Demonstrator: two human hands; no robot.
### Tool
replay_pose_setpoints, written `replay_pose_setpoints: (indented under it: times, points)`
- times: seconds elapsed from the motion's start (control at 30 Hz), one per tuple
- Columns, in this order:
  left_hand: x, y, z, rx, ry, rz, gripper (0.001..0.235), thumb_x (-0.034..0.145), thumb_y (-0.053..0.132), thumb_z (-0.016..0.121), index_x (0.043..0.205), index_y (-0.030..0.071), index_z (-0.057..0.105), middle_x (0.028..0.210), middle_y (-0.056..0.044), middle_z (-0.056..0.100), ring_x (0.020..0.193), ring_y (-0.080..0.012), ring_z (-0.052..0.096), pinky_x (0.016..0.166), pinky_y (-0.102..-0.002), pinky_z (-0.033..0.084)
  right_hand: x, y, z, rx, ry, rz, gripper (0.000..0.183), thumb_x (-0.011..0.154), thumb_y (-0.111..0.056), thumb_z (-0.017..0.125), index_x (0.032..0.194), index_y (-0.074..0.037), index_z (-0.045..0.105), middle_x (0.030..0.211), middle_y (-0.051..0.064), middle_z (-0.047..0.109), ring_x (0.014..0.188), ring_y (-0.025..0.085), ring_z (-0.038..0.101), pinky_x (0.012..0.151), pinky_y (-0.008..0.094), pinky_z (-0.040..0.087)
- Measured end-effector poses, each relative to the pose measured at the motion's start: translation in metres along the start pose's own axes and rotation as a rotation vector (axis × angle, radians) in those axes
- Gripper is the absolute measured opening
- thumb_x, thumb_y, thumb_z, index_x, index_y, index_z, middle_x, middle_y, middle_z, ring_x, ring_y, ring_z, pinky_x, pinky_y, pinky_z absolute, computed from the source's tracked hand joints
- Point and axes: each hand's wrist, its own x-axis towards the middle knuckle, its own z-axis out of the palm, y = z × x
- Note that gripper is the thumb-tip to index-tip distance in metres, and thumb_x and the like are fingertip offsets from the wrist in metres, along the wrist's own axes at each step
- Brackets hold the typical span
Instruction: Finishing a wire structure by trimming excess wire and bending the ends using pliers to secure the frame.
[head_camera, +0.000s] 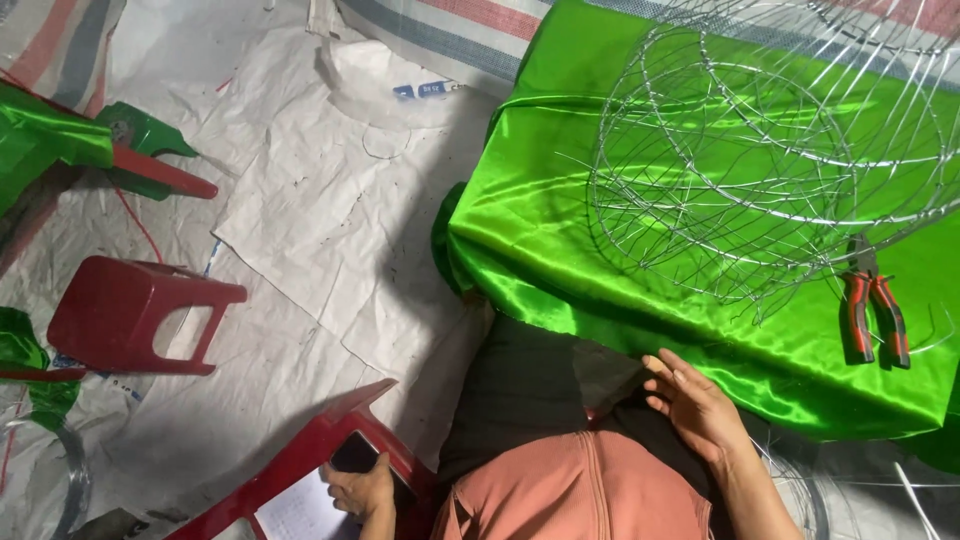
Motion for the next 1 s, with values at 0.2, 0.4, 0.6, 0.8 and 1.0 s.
replay_pose_setpoints:
  times: [0.2,0.4,0.6,0.8,1.0]
  points:
    - [0.011,-0.011,0.012,0.11,0.011,0.018,0.1,0.077,0.024,0.083,0.153,0.023,0.019,0.147,-0.024,0.034,0.134,-0.0466,0.034,0.099,-0.068,0.041,0.002,0.001,-0.002,0.005,-0.015,0.003,0.056,0.095,-0.015,0.053,0.15,-0.002,0.048,0.146,0.022,0.056,0.107,0.033,0.055,0.086,0.044,0.045]
    - [0.034,-0.02,0.005,0.164,-0.063,0.008,0.111,0.075,0.035,0.085,0.159,0.025,0.013,0.148,-0.029,0.037,0.134,-0.0509,0.038,0.104,-0.064,0.04,0.002,0.001,0.0,-0.001,-0.024,0.004,0.055,0.095,-0.014,0.053,0.148,-0.002,0.049,0.145,0.021,0.057,0.106,0.032,0.056,0.086,0.043,0.045]
    - [0.105,-0.054,0.0,-0.023,-0.102,0.101,0.062,0.1,0.036,0.055,0.152,0.006,0.042,0.155,-0.022,0.042,0.138,-0.0435,0.043,0.109,-0.053,0.038,0.006,0.004,-0.004,0.005,-0.043,-0.002,0.053,0.096,-0.014,0.053,0.147,-0.001,0.05,0.142,0.021,0.058,0.105,0.032,0.057,0.085,0.043,0.046]
    - [0.131,-0.069,0.0,-0.39,-0.369,-0.188,0.046,0.108,0.024,0.041,0.154,0.026,0.035,0.123,-0.02,0.066,0.11,-0.0342,0.062,0.097,-0.054,0.04,0.003,0.002,-0.001,-0.021,-0.026,-0.005,0.053,0.097,-0.014,0.052,0.148,-0.002,0.05,0.142,0.02,0.058,0.106,0.032,0.056,0.085,0.043,0.045]
    - [0.083,-0.042,-0.038,-0.16,-0.423,0.112,0.111,0.075,-0.011,0.071,0.165,0.017,0.014,0.112,-0.025,0.069,0.094,-0.0314,0.066,0.082,-0.04,0.051,0.001,0.001,0.0,-0.027,-0.014,-0.006,0.052,0.097,-0.014,0.052,0.148,-0.002,0.05,0.142,0.02,0.058,0.107,0.033,0.055,0.087,0.044,0.044]
